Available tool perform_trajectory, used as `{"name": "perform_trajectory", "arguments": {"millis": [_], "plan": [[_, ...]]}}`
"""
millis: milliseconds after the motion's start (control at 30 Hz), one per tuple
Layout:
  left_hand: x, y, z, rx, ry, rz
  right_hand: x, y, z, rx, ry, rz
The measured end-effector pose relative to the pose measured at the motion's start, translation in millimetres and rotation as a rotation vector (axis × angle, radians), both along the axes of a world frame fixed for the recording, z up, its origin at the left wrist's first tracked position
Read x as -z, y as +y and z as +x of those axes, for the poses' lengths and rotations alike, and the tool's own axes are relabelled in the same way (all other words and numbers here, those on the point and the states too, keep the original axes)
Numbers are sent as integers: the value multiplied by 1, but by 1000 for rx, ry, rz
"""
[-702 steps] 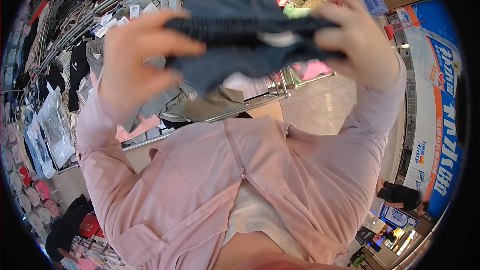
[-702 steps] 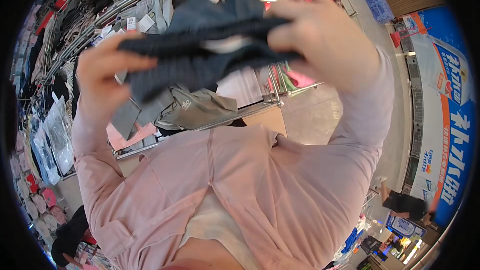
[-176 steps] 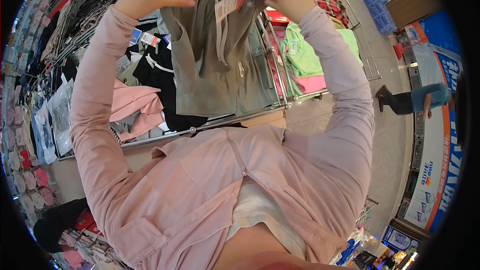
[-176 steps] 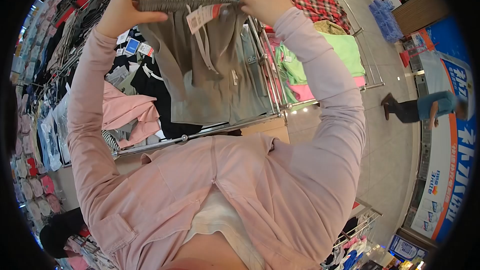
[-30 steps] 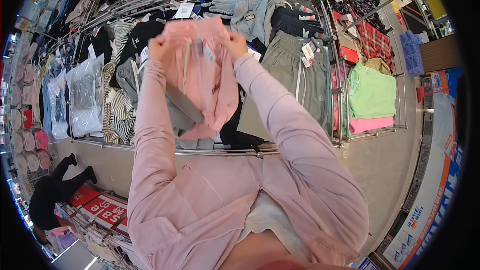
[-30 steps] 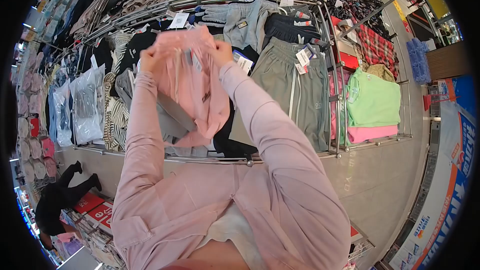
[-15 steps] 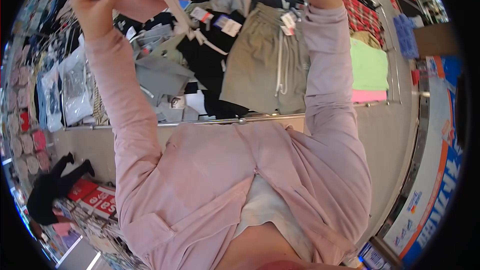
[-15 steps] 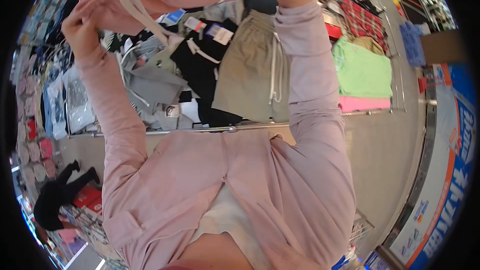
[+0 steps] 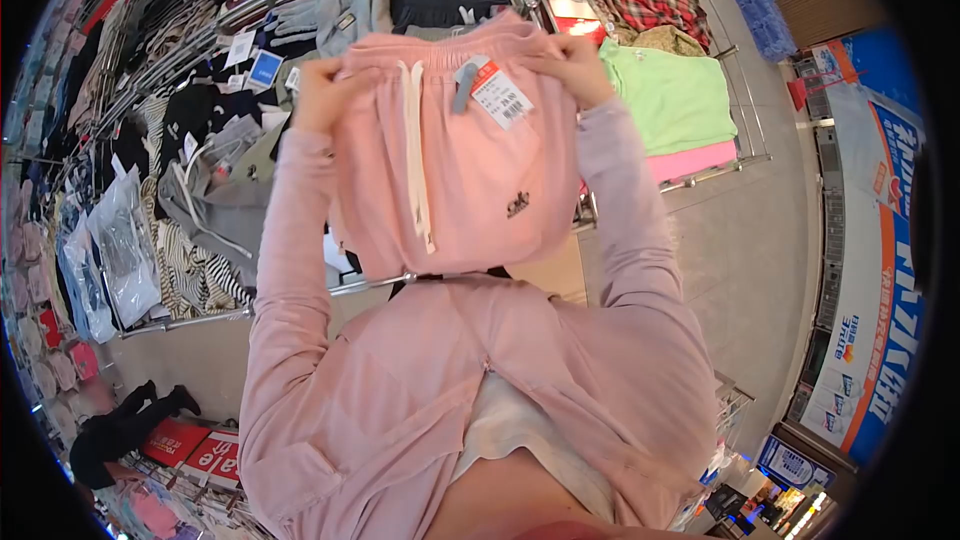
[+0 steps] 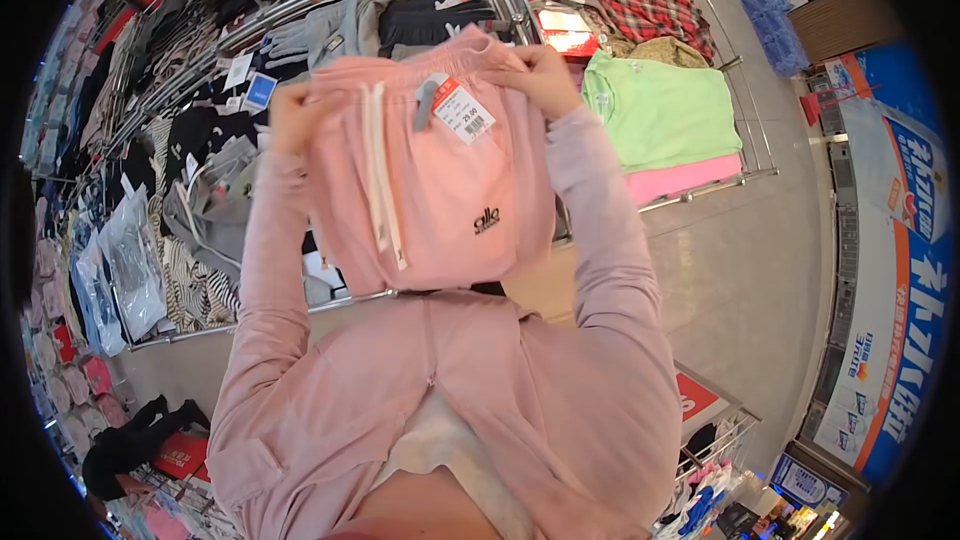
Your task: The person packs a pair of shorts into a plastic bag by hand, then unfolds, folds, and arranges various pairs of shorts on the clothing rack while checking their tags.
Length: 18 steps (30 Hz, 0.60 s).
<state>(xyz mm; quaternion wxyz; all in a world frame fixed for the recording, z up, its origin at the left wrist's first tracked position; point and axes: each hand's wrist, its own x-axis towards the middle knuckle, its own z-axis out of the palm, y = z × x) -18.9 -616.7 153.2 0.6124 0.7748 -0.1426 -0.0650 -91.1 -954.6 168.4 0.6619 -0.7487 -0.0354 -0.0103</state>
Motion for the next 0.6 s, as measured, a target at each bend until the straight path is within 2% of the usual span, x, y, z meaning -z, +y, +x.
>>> {"name": "perform_trajectory", "arguments": {"millis": [33, 100, 133, 167, 200, 300, 367, 400, 433, 500, 533, 567, 600], "plan": [[38, -17, 19, 2, 89, 17, 42, -14, 20, 16, 59, 18], [134, -42, 61, -59, 95, 135, 122, -32, 54, 155, 132, -119], [175, -47, 75, -63, 93, 129, 181, -44, 70, 187, 176, -211], [213, -48, 90, -71, 121, 345, 222, -53, 84, 218, 220, -302], [224, -53, 97, -78, 152, 565, 230, -53, 90, 215, 220, -304], [225, -62, 95, -133, 129, 691, 267, -48, 90, 307, 384, -382], [221, -64, 90, -161, 84, 628, 289, -49, 96, 438, 225, -352], [220, -62, 91, -169, 115, 578, 282, -56, 97, 289, 304, -133], [218, -61, 91, -177, 144, 527, 276, -56, 96, 284, 317, -129], [218, -63, 92, -172, 121, 444, 267, -57, 94, 402, 305, 202], [218, -65, 92, -199, 136, 294, 279, -54, 97, 479, 186, -116], [220, -67, 92, -227, 150, 146, 267, -48, 95, 476, 196, -116], [227, -69, 95, -261, 151, 89, 241, -38, 93, 569, 63, -311]]}}
